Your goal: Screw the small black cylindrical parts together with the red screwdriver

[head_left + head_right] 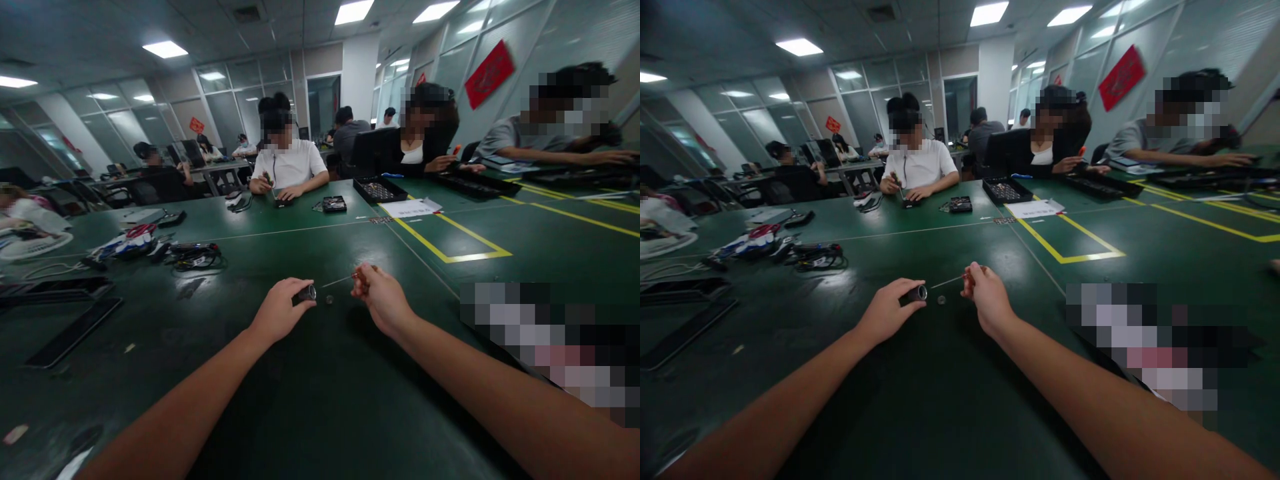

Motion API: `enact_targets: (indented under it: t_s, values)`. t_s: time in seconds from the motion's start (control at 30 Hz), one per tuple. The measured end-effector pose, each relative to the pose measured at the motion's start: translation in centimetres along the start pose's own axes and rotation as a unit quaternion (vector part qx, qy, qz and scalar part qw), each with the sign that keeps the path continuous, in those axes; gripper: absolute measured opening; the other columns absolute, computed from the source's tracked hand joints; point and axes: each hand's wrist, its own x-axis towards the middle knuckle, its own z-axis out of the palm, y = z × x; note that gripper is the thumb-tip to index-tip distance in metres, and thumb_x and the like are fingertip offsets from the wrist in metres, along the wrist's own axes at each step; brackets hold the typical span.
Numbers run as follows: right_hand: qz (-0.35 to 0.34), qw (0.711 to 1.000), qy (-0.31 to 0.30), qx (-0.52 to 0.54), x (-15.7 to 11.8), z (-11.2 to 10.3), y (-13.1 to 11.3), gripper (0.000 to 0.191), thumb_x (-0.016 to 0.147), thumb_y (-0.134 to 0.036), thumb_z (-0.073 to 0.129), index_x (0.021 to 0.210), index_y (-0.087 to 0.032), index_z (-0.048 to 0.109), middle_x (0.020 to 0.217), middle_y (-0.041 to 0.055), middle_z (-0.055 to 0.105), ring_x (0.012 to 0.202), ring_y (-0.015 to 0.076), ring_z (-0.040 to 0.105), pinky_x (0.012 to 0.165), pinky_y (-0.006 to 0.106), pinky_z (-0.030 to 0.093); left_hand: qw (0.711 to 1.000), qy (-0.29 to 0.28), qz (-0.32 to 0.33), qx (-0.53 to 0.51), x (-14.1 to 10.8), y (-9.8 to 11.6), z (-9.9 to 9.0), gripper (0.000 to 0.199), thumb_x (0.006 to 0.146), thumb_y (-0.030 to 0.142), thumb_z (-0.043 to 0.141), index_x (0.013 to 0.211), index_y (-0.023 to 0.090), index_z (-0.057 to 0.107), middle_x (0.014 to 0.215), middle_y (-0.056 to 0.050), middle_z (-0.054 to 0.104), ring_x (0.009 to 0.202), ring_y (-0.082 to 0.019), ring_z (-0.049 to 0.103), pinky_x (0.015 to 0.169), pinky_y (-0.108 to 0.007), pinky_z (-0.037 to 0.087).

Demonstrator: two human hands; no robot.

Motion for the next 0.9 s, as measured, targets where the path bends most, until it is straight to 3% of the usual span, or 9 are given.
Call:
enact_targets:
  t_s: [0.13, 0.3, 0.53, 0.63, 0.8, 0.9]
  values:
    - [-0.026, 0.999, 0.002, -0.024, 0.0, 0.0, -0.1, 0.032, 0.076, -0.051, 0.075, 0.079, -0.021, 0.063, 0.063, -0.0022, 0.056, 0.058, 0.0142, 0.051, 0.057, 0.029, 0.046, 1.0, -0.008, -0.016, -0.02, -0.2, 0.3, -0.2, 0.046, 0.091, 0.028, 0.069, 0.136, 0.027, 0.059, 0.124, -0.006, 0.066, 0.113, -0.023, 0.062, 0.101, -0.041, 0.049]
    - [-0.102, 0.991, 0.008, -0.086, -0.2, 0.0, -0.6, 0.041, 0.078, -0.061, 0.071, 0.074, -0.02, 0.066, 0.063, -0.0008, 0.055, 0.062, 0.0156, 0.053, 0.057, 0.03, 0.045, 0.999, 0.009, -0.027, -0.043, -0.2, 0.8, -0.6, 0.036, 0.093, 0.026, 0.064, 0.128, 0.024, 0.061, 0.125, -0.007, 0.064, 0.115, -0.024, 0.06, 0.102, -0.041, 0.048]
    - [-0.143, 0.984, 0.028, -0.101, -0.3, 0.0, -1.0, 0.04, 0.081, -0.061, 0.067, 0.076, -0.021, 0.065, 0.064, 0.0002, 0.057, 0.063, 0.0168, 0.056, 0.059, 0.031, 0.047, 0.995, 0.017, -0.05, -0.079, 0.4, 1.0, -0.8, 0.037, 0.096, 0.027, 0.052, 0.133, 0.021, 0.051, 0.127, -0.011, 0.061, 0.116, -0.025, 0.059, 0.103, -0.044, 0.047]
    - [-0.139, 0.985, 0.029, -0.094, -0.1, -0.1, -1.0, 0.04, 0.081, -0.061, 0.067, 0.077, -0.021, 0.066, 0.062, -0.0005, 0.056, 0.06, 0.0158, 0.053, 0.059, 0.031, 0.046, 0.998, -0.012, -0.046, -0.047, 0.9, 1.1, -0.5, 0.042, 0.094, 0.031, 0.057, 0.134, 0.021, 0.052, 0.123, -0.011, 0.062, 0.109, -0.026, 0.062, 0.094, -0.041, 0.051]
    - [-0.134, 0.988, 0.033, -0.071, 0.2, -0.2, -1.0, 0.04, 0.08, -0.06, 0.068, 0.076, -0.021, 0.066, 0.063, 0.0, 0.057, 0.058, 0.0149, 0.051, 0.056, 0.031, 0.045, 0.988, -0.136, 0.027, 0.069, 2.2, 1.5, 0.5, 0.025, 0.089, 0.03, 0.063, 0.113, 0.026, 0.069, 0.104, -0.006, 0.069, 0.093, -0.026, 0.065, 0.081, -0.037, 0.052]
    - [-0.13, 0.989, 0.029, -0.065, 0.2, -0.1, -1.0, 0.04, 0.079, -0.06, 0.069, 0.076, -0.02, 0.066, 0.063, -0.0004, 0.056, 0.058, 0.0144, 0.051, 0.056, 0.03, 0.045, 0.981, -0.146, 0.047, 0.116, 2.9, 2.2, 1.2, 0.033, 0.09, 0.03, 0.06, 0.122, 0.029, 0.067, 0.106, -0.006, 0.069, 0.095, -0.027, 0.066, 0.079, -0.037, 0.052]
